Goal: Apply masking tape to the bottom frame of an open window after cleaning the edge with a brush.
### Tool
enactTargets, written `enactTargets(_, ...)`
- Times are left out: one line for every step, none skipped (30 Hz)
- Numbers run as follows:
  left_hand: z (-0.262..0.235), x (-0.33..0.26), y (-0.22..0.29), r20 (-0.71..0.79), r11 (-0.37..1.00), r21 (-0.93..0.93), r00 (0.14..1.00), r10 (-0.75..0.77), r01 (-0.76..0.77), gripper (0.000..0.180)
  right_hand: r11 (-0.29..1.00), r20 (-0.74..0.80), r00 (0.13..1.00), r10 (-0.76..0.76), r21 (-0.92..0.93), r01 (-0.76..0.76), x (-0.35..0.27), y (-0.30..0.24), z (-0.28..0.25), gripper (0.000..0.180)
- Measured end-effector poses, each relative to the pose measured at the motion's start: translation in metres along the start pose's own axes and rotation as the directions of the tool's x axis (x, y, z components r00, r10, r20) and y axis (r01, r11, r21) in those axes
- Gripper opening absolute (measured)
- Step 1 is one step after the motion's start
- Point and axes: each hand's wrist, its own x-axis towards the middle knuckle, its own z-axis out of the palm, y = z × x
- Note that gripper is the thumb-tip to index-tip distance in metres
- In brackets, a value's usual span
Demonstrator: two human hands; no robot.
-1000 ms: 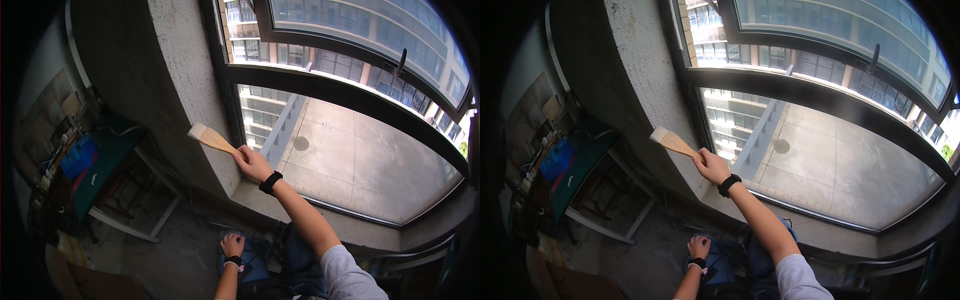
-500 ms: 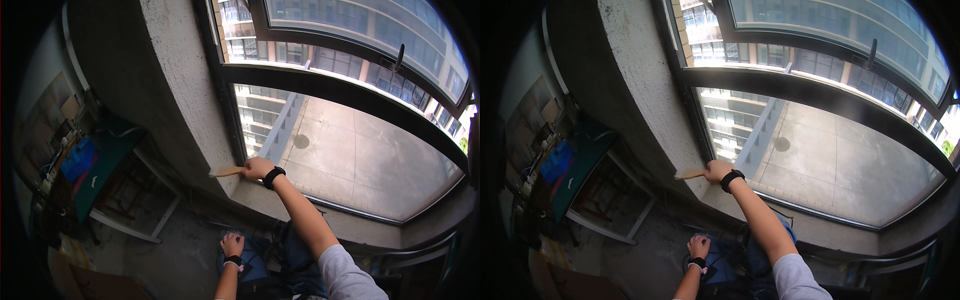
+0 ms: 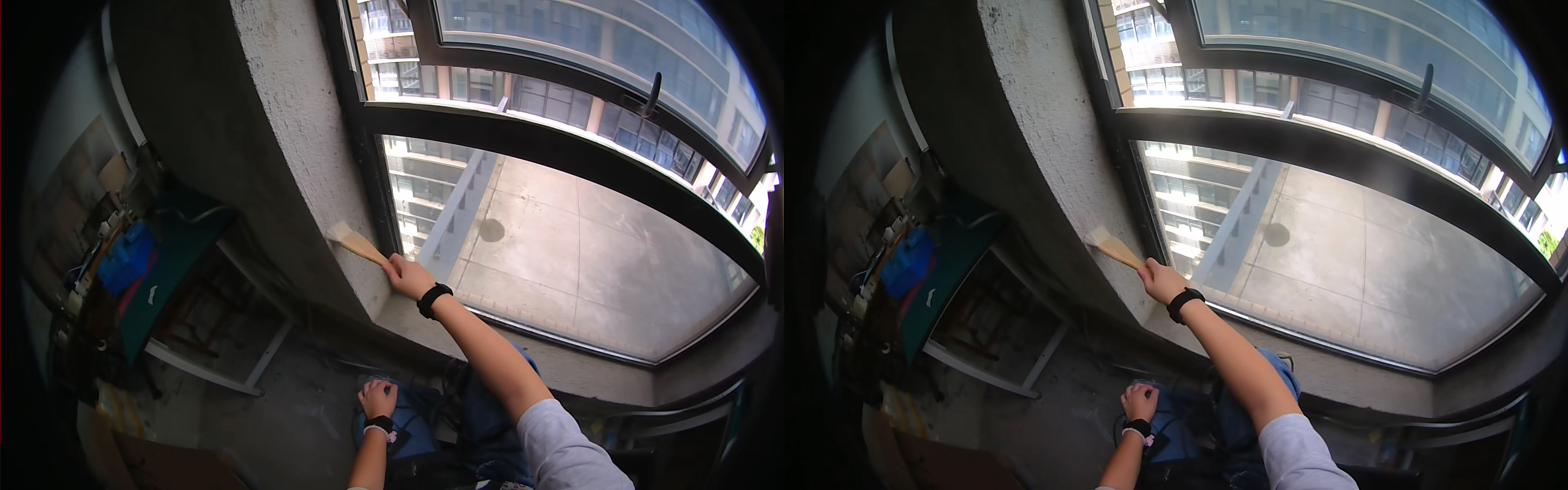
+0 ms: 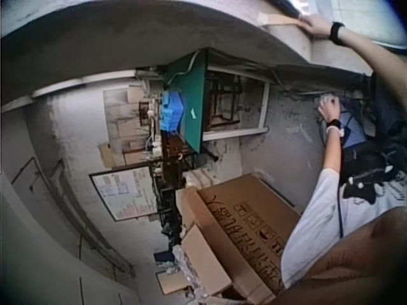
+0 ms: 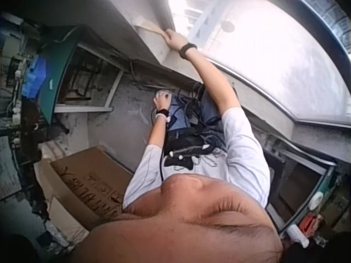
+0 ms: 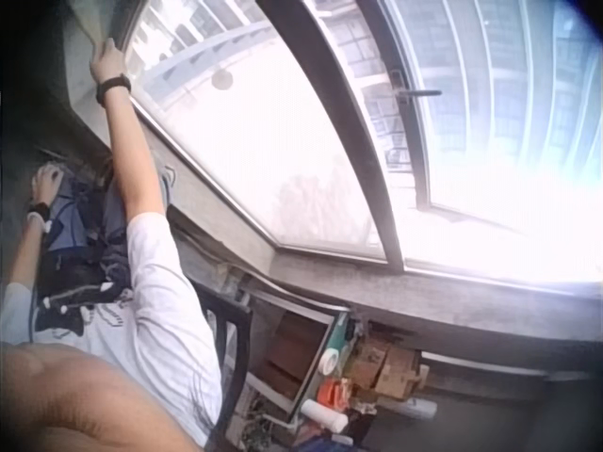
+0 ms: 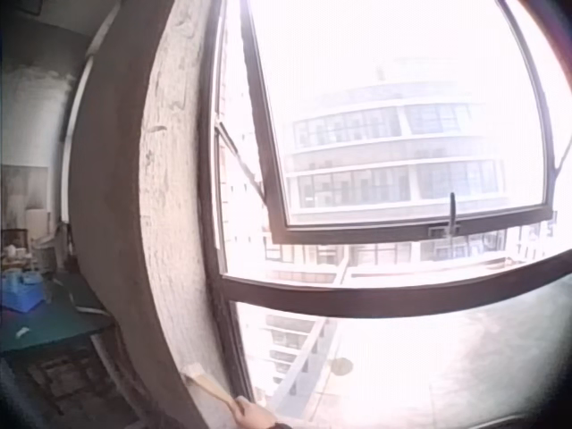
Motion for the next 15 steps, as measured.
enactTargets(0.0,0.0,-0.001,0.0,1.0,0.0,1.0,0.001,-0.001,0.015,1.0,-0.001,1.0,0.0,0.0,0.0,0.0,0.003,0.003,0.029)
enactTargets(0.0,0.0,-0.001,0.002,1.0,0.001,1.0,0.0,0.0,0.015,1.0,0.025,1.0,0.007,-0.01,-0.006,0.001,0.006,0.006,0.029)
enactTargets(0.0,0.001,-0.001,0.003,1.0,0.002,1.0,0.001,-0.001,0.016,1.0,0.05,0.999,0.013,-0.021,-0.012,0.002,0.009,0.008,0.029)
enactTargets(0.001,0.001,-0.002,0.0,1.0,0.002,1.0,0.001,-0.001,0.016,1.0,0.049,0.999,0.01,-0.021,-0.009,0.002,0.01,0.009,0.029)
enactTargets(0.001,0.002,-0.001,0.002,1.0,0.013,1.0,-0.002,0.002,0.016,1.0,0.058,0.998,0.014,-0.024,-0.013,0.003,0.01,0.009,0.029)
enactTargets(0.001,0.004,-0.001,0.003,1.0,0.024,1.0,-0.003,0.003,0.016,0.999,0.065,0.998,0.018,-0.028,-0.016,0.004,0.01,0.008,0.029)
enactTargets(0.002,0.004,-0.002,0.001,1.0,0.024,1.0,0.001,-0.001,0.016,0.999,0.06,0.998,0.016,-0.028,-0.014,0.003,0.008,0.007,0.029)
enactTargets(0.002,0.005,-0.003,0.007,1.0,0.016,1.0,-0.009,0.009,0.016,0.998,0.06,0.998,0.036,-0.059,-0.032,0.003,0.006,0.005,0.029)
enactTargets(0.002,0.006,-0.003,0.012,1.0,0.007,1.0,-0.018,0.018,0.017,0.995,0.057,0.997,0.054,-0.09,-0.049,0.003,0.003,0.003,0.029)
enactTargets(0.001,0.006,-0.003,0.005,1.0,0.01,1.0,-0.01,0.01,0.016,0.993,0.036,0.997,0.066,-0.105,-0.062,0.002,0.0,0.0,0.031)
enactTargets(0.001,0.006,-0.004,0.01,1.0,0.002,1.0,-0.022,0.022,0.016,0.992,0.022,0.998,0.062,-0.108,-0.059,0.001,-0.002,-0.005,0.031)
enactTargets(0.0,0.004,-0.005,0.001,1.0,-0.003,1.0,-0.021,0.021,0.016,0.993,0.03,0.998,0.059,-0.108,-0.056,0.0,-0.005,-0.013,0.032)
enactTargets(0.0,0.002,-0.006,-0.018,1.0,-0.005,1.0,-0.022,0.022,0.017,0.993,0.04,0.998,0.047,-0.106,-0.043,0.001,-0.011,-0.023,0.033)
enactTargets(0.001,0.002,-0.008,-0.016,1.0,0.001,1.0,-0.026,0.026,0.017,0.996,0.013,1.0,0.017,-0.092,-0.016,-0.001,-0.019,-0.039,0.035)
enactTargets(0.003,0.0,-0.009,-0.016,0.999,0.008,0.999,-0.032,0.032,0.017,0.996,-0.026,0.999,-0.027,-0.086,0.025,0.002,-0.017,-0.051,0.037)
